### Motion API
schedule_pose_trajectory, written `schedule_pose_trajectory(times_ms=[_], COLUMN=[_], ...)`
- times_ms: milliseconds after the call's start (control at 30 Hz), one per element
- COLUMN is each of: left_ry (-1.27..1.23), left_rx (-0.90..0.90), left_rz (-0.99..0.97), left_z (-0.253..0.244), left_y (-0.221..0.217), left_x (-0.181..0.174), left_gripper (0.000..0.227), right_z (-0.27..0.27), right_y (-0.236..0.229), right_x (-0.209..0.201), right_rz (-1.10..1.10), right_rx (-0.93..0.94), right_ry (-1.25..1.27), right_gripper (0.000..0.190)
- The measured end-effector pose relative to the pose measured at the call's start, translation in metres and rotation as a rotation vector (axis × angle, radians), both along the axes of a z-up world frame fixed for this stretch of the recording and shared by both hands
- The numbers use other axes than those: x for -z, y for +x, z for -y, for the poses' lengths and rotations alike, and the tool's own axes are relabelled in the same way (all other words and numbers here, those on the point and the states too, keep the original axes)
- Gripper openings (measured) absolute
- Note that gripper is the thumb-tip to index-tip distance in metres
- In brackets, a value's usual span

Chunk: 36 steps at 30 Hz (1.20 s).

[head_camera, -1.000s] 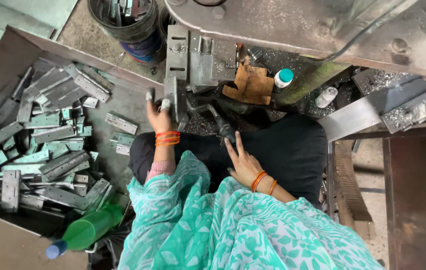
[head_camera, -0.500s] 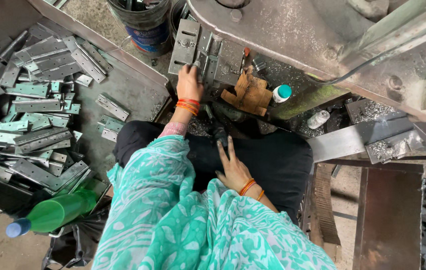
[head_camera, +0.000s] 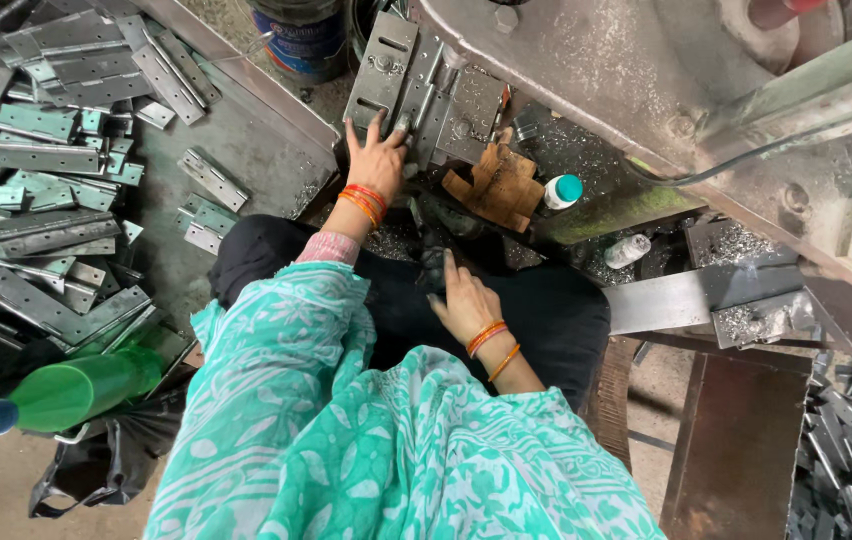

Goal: The person sits at a press machine and repeatedly picks up metal brackets from a bin, places them into the machine, operates the lever to press them, and then removes the finished pieces.

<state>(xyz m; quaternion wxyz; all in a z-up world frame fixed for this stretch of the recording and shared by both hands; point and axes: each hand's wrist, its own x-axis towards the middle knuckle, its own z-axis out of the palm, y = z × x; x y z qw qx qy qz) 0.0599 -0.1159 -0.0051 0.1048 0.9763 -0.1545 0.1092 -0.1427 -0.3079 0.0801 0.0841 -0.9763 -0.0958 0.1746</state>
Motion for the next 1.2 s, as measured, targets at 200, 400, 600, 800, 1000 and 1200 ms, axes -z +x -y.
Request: schedule_pose_trajectory(times_ms=[200, 400, 600, 800, 1000, 1200], left_ry=[0.05, 0.107, 0.074, 0.081, 0.131, 0.118], left_rx=[-0.007, -0.009, -0.027, -0.076, -0.093, -0.094], left_rz=[-0.073, -0.088, 0.019, -0.02, -0.127, -0.094], left_z=[0.001, 0.005, 0.003, 0.01, 0.023, 0.032], left_y=[0.022, 0.021, 0.015, 0.009, 0.029, 0.053], left_x=[0.002, 0.0, 0.005, 0.003, -0.012, -0.001], left_gripper=[0.032, 0.036, 0.038, 0.037, 0.037, 0.039], right_z=[-0.007, 0.007, -0.002, -0.001, -0.004, 0.002], right_y=[0.018, 0.011, -0.002, 0.004, 0.039, 0.02], right_x=[0.01, 0.066, 0.131, 0.079, 0.009, 0.076], right_rz=[-0.066, -0.096, -0.186, -0.19, -0.059, -0.17], right_rx=[0.033, 0.065, 0.182, 0.141, 0.114, 0.066], right_ry=[-0.07, -0.063, 0.017, -0.035, -0.047, -0.108], right_gripper=[0.083, 0.084, 0.096, 0.094, 0.082, 0.099])
